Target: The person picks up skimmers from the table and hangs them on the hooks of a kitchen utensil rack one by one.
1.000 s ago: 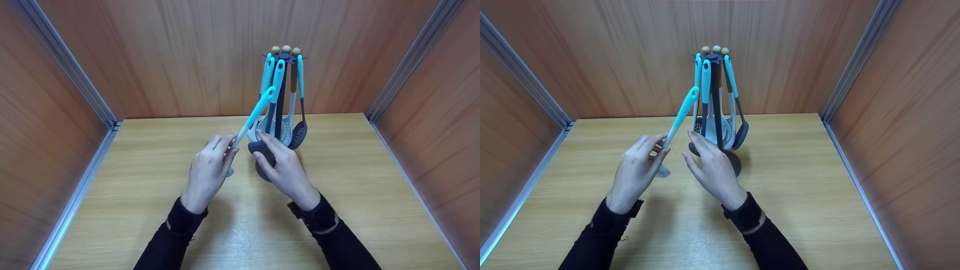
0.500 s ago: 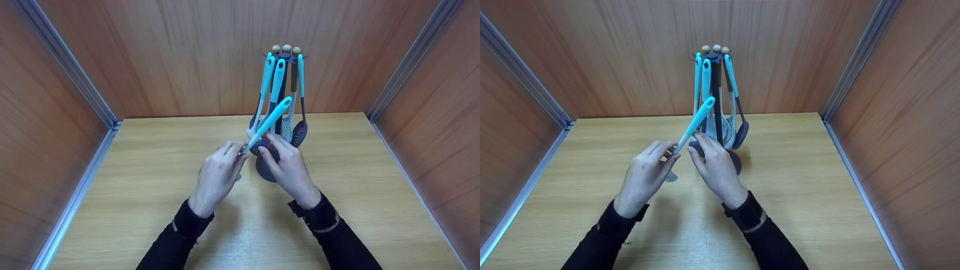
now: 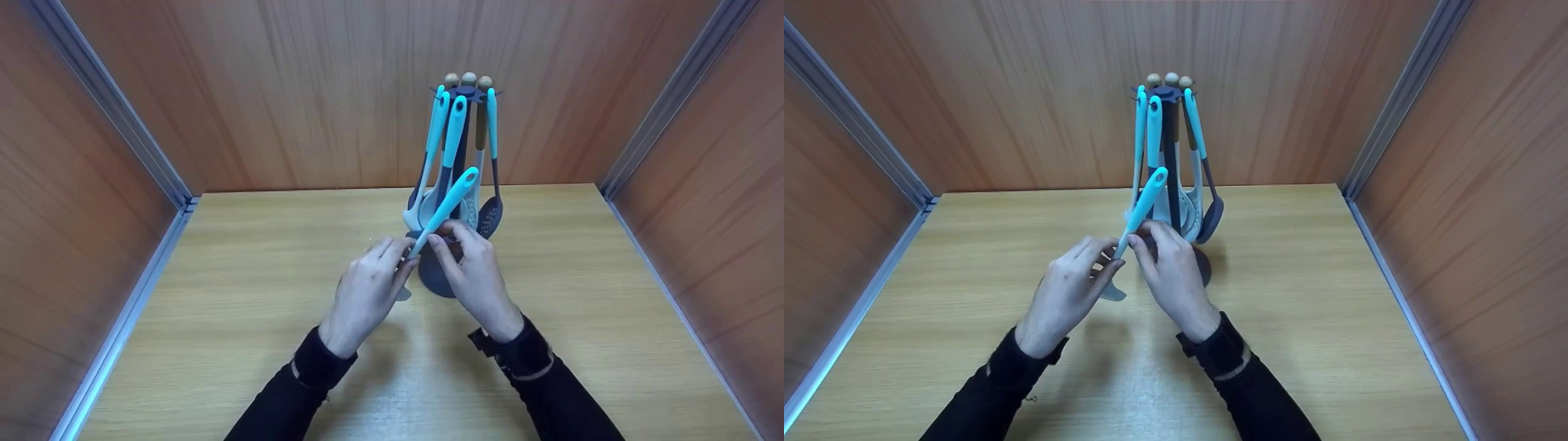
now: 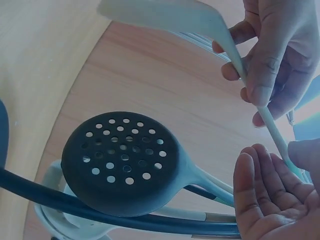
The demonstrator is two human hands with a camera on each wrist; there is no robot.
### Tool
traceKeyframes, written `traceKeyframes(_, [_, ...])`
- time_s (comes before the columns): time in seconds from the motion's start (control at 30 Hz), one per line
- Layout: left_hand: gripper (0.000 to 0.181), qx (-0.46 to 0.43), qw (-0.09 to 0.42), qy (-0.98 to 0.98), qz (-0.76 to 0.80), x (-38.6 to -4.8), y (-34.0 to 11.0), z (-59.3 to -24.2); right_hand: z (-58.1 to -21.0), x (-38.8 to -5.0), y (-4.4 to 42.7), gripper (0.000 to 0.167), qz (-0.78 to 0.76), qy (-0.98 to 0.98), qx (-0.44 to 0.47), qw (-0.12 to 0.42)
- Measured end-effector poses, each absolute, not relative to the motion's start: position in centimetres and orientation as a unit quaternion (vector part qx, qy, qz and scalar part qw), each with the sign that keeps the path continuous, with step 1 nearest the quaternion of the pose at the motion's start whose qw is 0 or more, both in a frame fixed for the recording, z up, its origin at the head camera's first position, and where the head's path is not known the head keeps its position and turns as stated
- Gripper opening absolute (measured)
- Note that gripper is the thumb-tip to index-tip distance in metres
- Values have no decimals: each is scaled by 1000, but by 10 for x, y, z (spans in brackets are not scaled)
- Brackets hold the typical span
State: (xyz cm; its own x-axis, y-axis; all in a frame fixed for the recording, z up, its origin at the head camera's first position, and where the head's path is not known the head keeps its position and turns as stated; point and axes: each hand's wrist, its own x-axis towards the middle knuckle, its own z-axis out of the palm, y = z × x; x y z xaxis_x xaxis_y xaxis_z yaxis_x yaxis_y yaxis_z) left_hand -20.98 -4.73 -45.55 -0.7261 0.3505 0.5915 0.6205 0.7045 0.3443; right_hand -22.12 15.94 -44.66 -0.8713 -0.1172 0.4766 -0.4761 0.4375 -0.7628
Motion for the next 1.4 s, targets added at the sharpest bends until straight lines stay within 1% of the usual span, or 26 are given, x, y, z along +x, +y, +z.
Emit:
traceKeyframes(0.2, [29, -272, 232, -893, -275, -208, -45, -457, -445, -220, 160, 26, 510, -826, 161, 175])
traceKeyframes(0.43, [31, -277, 248, -891, -262, -208, -44, -458, -444, -220, 160, 28, 534, -815, 155, 164])
traceKeyframes(0.67, [32, -275, 246, -891, -265, -207, -44, -456, -442, -218, 162, 30, 563, -802, 139, 143])
traceKeyframes(0.87, [31, -272, 255, -888, -269, -209, -48, -454, -438, -219, 168, 31, 578, -795, 126, 134])
traceKeyframes(1.13, [28, -248, 273, -889, -270, -218, -59, -453, -434, -224, 178, 26, 587, -792, 108, 130])
traceKeyframes(1.4, [32, -207, 274, -899, -271, -231, -71, -457, -422, -227, 187, 28, 581, -795, 107, 140])
